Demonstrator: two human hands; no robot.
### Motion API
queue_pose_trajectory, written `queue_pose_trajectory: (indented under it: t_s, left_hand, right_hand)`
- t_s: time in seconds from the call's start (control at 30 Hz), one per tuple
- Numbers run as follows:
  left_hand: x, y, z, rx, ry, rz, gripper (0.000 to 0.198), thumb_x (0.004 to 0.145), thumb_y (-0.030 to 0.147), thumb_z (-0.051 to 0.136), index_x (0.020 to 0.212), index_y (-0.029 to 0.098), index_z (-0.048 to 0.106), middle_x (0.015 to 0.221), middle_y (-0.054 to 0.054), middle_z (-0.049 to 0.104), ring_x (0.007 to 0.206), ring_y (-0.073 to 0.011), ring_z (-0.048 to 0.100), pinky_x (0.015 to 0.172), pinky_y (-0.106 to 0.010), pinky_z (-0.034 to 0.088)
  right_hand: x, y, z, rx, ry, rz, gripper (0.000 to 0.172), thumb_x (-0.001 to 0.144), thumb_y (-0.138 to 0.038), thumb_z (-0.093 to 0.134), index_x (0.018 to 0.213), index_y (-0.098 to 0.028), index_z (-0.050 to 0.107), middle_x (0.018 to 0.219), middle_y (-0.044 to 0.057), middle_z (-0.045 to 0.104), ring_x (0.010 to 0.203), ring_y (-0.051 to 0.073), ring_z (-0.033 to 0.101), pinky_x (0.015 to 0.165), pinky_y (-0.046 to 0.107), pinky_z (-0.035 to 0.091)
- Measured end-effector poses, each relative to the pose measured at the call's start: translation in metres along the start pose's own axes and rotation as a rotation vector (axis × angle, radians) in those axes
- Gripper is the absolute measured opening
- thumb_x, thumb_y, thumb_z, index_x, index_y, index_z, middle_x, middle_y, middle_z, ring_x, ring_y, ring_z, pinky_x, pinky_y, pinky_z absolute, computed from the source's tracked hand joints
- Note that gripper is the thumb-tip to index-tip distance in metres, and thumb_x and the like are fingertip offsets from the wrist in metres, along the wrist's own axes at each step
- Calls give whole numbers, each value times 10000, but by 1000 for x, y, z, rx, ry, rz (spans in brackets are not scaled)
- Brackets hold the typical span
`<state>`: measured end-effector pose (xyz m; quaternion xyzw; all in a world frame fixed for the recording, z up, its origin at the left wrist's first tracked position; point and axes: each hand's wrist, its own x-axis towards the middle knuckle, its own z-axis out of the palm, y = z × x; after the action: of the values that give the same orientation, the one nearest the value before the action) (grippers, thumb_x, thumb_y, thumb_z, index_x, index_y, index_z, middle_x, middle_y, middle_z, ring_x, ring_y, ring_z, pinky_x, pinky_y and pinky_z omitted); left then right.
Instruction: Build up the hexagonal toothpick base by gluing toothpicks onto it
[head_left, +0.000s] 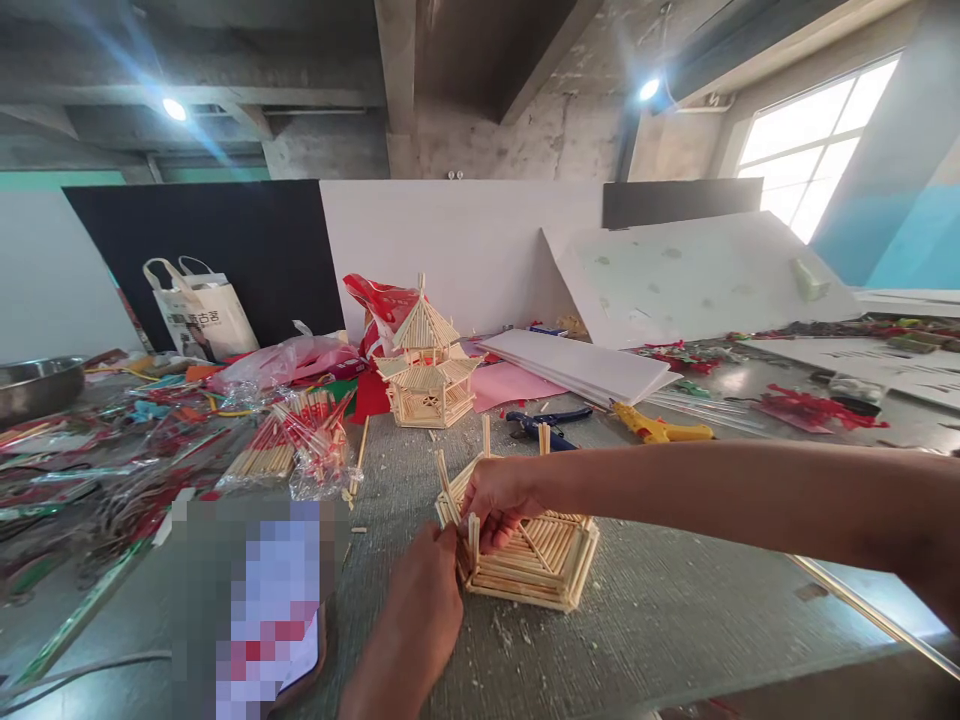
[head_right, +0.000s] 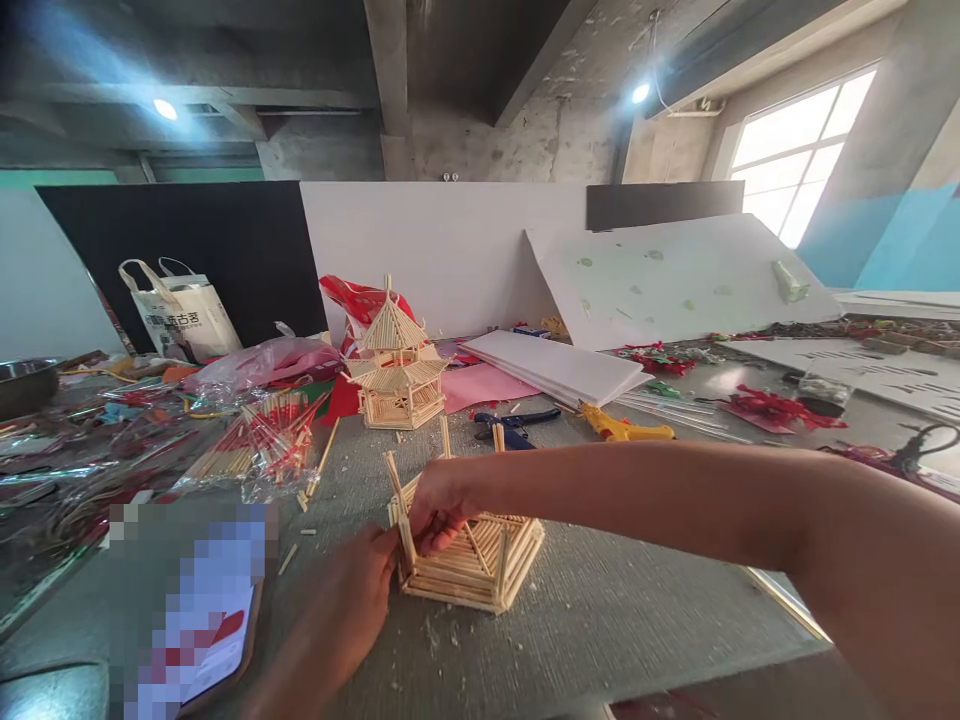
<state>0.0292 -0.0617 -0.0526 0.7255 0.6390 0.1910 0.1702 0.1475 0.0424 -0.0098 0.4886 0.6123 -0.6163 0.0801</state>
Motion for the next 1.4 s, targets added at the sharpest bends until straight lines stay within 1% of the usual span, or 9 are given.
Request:
queue_pose_trajectory:
  t_s: [0.27,0.47,0.63,0.77,0.9,1.07,1.23,1.3,1.4]
  left_hand:
    - [1,-2,3,2,-9,3,327,817,118,327,979,140,610,928,-106,606,809,-198,590,693,-274,411]
    - [0,-3,2,-43,14,37,332,817,118,320,967,153,613,934,-110,614,838,-199,589,715,-271,412]
    - [-2,-5,3,-86,32,48,343,824,123,312,1004,158,602,923,-100,607,812,-186,586,711,-272,411]
    - [-1,-6,4,-90,31,53,318,840,166,319,987,165,600,901,-87,599,782,-179,576,684,-268,408]
    - [0,-7,5,-66,39,38,338,843,166,309,1037,144,585,919,-99,596,793,-182,569,695,-274,404]
    - [1,-7,7,-51,18,33,356,830,136,308,1060,133,581,930,-104,591,787,-181,565,698,-271,403]
    - [4,-7,6,-41,2,24,348,802,115,332,1009,141,611,919,-93,605,816,-175,571,715,-257,400]
    - [3,-9,3,-47,2,15,364,812,134,319,1031,147,609,910,-84,620,804,-167,581,706,-251,406]
    - [-2,-12,-5,-67,8,-46,428,830,179,288,1173,114,537,898,-90,645,761,-168,604,687,-264,422]
  right_hand:
    - [-1,-3,1,-16,-3,3,98,647,-53,565,572,-113,578,431,-29,562,381,74,516,414,165,414]
    - [-3,-3,0,-15,-12,-7,98,658,-52,560,580,-110,577,431,-22,562,392,79,529,420,168,425]
    - [-7,-2,-3,12,-47,-32,80,691,-87,528,644,-102,591,481,9,600,454,105,583,480,200,476]
    - [-10,-5,-1,-18,0,-66,96,685,-87,502,633,-95,583,464,11,589,439,108,578,475,203,476]
    - [-12,-10,3,-63,55,-106,141,684,-62,462,619,-94,584,468,6,585,410,110,564,448,210,468]
    - [-12,-14,5,-184,105,-46,145,704,-82,462,613,-103,572,459,29,586,461,142,600,437,200,456]
    - [-15,-16,7,-221,104,-79,157,721,-76,449,606,-99,554,472,17,568,448,127,574,482,245,487]
    - [-28,-19,4,-280,164,-128,156,713,-71,456,582,-100,536,484,6,551,415,103,531,460,240,469]
    - [-67,-19,-8,-433,418,-373,95,708,-99,493,647,-119,564,536,-8,542,443,78,497,445,205,420]
